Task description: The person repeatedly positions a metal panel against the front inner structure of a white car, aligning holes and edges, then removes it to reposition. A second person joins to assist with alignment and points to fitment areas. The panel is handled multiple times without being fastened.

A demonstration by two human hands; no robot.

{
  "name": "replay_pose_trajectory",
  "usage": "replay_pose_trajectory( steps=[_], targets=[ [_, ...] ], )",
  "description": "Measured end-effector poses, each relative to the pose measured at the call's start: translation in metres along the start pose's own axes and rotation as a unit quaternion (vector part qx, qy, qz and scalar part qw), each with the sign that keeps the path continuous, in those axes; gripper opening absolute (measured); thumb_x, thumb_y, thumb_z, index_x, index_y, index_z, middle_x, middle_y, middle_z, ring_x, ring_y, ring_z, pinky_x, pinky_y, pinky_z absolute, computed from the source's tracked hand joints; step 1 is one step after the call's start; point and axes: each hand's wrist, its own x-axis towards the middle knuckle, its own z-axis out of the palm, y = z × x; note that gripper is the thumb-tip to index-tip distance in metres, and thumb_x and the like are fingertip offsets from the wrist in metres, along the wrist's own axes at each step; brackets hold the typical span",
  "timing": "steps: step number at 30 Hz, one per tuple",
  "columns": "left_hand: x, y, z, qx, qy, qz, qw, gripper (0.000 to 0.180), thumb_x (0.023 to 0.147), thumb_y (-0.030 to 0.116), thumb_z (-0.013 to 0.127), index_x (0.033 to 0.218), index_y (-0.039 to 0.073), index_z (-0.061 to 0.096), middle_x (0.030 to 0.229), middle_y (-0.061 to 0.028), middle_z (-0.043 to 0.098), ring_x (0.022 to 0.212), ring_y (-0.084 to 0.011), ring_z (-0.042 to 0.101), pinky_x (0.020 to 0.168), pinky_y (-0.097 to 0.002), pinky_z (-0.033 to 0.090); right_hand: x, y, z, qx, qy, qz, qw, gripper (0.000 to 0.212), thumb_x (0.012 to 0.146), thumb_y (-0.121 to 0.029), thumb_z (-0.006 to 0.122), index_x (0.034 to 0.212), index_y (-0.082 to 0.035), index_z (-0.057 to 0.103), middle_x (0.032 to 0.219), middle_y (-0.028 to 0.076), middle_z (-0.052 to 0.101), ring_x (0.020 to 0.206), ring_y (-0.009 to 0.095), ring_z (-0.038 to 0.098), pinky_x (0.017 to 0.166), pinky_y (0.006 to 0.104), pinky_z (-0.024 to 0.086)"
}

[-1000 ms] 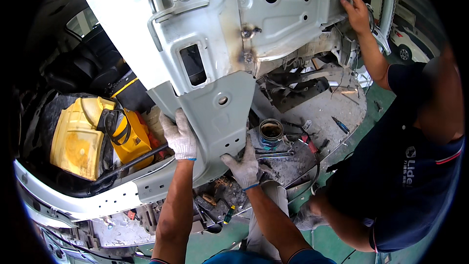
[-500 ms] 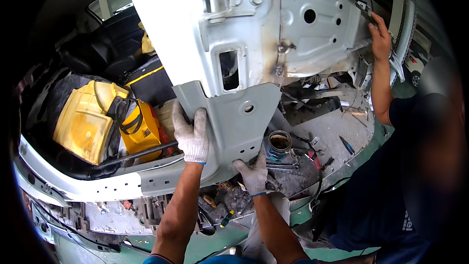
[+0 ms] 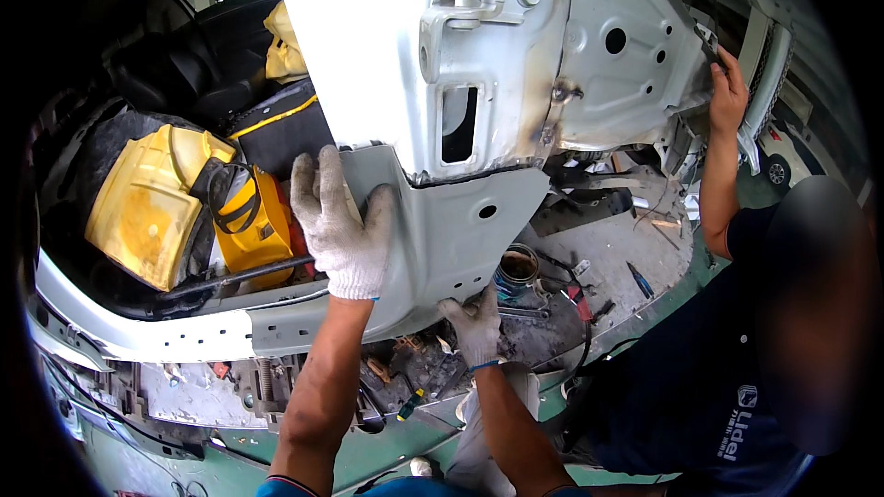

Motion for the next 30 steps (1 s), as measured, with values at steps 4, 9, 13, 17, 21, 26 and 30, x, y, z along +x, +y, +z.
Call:
replay_pose_trajectory(
  steps=[4, 9, 13, 17, 21, 26, 30],
  targets=[
    [0.005, 0.001, -0.002, -0.185, -0.054, -0.173, 0.966, 0.085, 0.081, 0.016, 0.085, 0.157, 0.009, 0.048, 0.151, -0.0353, 0.044, 0.132, -0.0483, 0.056, 0.105, -0.0496, 0.052, 0.004, 0.008, -0.001, -0.045, 0.014, -0.007, 0.999, 0.063, 0.087, 0.003, 0.076, 0.143, -0.003, 0.048, 0.129, 0.008, 0.064, 0.116, 0.017, 0.064, 0.1, 0.0334, 0.054],
    [0.018, 0.005, -0.009, -0.032, -0.04, 0.018, 0.999, 0.072, 0.08, 0.006, 0.08, 0.148, 0.013, 0.058, 0.146, -0.0303, 0.05, 0.129, -0.0454, 0.057, 0.104, -0.0468, 0.053, 0.001, 0.005, 0.003, 0.018, 0.02, 0.002, 1.0, 0.066, 0.087, 0.004, 0.076, 0.146, -0.004, 0.046, 0.127, 0.007, 0.064, 0.113, 0.016, 0.064, 0.099, 0.0323, 0.054],
    [0.024, 0.006, -0.009, -0.036, -0.079, 0.032, 0.996, 0.056, 0.079, 0.004, 0.078, 0.133, 0.018, 0.071, 0.147, -0.0315, 0.049, 0.129, -0.0457, 0.057, 0.105, -0.0469, 0.052, -0.001, -0.002, 0.005, 0.031, 0.006, -0.015, 0.999, 0.069, 0.086, 0.004, 0.075, 0.148, -0.004, 0.045, 0.128, 0.006, 0.064, 0.114, 0.016, 0.064, 0.099, 0.032, 0.054],
    [0.024, 0.006, -0.007, -0.107, -0.044, 0.002, 0.993, 0.047, 0.082, 0.002, 0.076, 0.128, 0.012, 0.071, 0.139, -0.0257, 0.058, 0.123, -0.0419, 0.062, 0.102, -0.0474, 0.055, -0.002, -0.004, 0.003, 0.042, 0.006, 0.003, 0.999, 0.081, 0.084, 0.005, 0.079, 0.155, -0.003, 0.039, 0.127, 0.008, 0.064, 0.112, 0.017, 0.065, 0.098, 0.032, 0.056],
    [0.017, 0.008, -0.012, -0.241, 0.009, -0.111, 0.964, 0.05, 0.09, 0.002, 0.073, 0.139, 0.002, 0.062, 0.121, -0.0161, 0.068, 0.107, -0.026, 0.067, 0.091, -0.0372, 0.058, -0.007, -0.006, -0.006, 0.09, 0.005, 0.032, 0.995, 0.084, 0.082, 0.005, 0.081, 0.154, -0.002, 0.04, 0.124, 0.007, 0.065, 0.108, 0.015, 0.065, 0.094, 0.0308, 0.057],
    [0.024, -0.003, -0.016, -0.398, -0.018, -0.318, 0.86, 0.034, 0.101, 0.002, 0.059, 0.133, 0.001, 0.069, 0.106, -0.0102, 0.072, 0.093, -0.0179, 0.067, 0.089, -0.0324, 0.056, -0.015, -0.01, -0.017, 0.032, -0.009, 0.036, 0.999, 0.081, 0.08, 0.009, 0.078, 0.152, -0.001, 0.043, 0.127, 0.01, 0.066, 0.112, 0.019, 0.067, 0.099, 0.0327, 0.057],
    [0.046, -0.029, -0.028, -0.259, -0.177, -0.109, 0.943, 0.03, 0.099, 0.0, 0.057, 0.118, 0.005, 0.079, 0.098, -0.0102, 0.073, 0.088, -0.0182, 0.068, 0.084, -0.0314, 0.056, -0.019, -0.014, -0.022, 0.054, -0.027, 0.048, 0.997, 0.084, 0.079, 0.014, 0.075, 0.154, -0.003, 0.042, 0.134, 0.012, 0.065, 0.119, 0.023, 0.067, 0.102, 0.0363, 0.058]
  ],
)
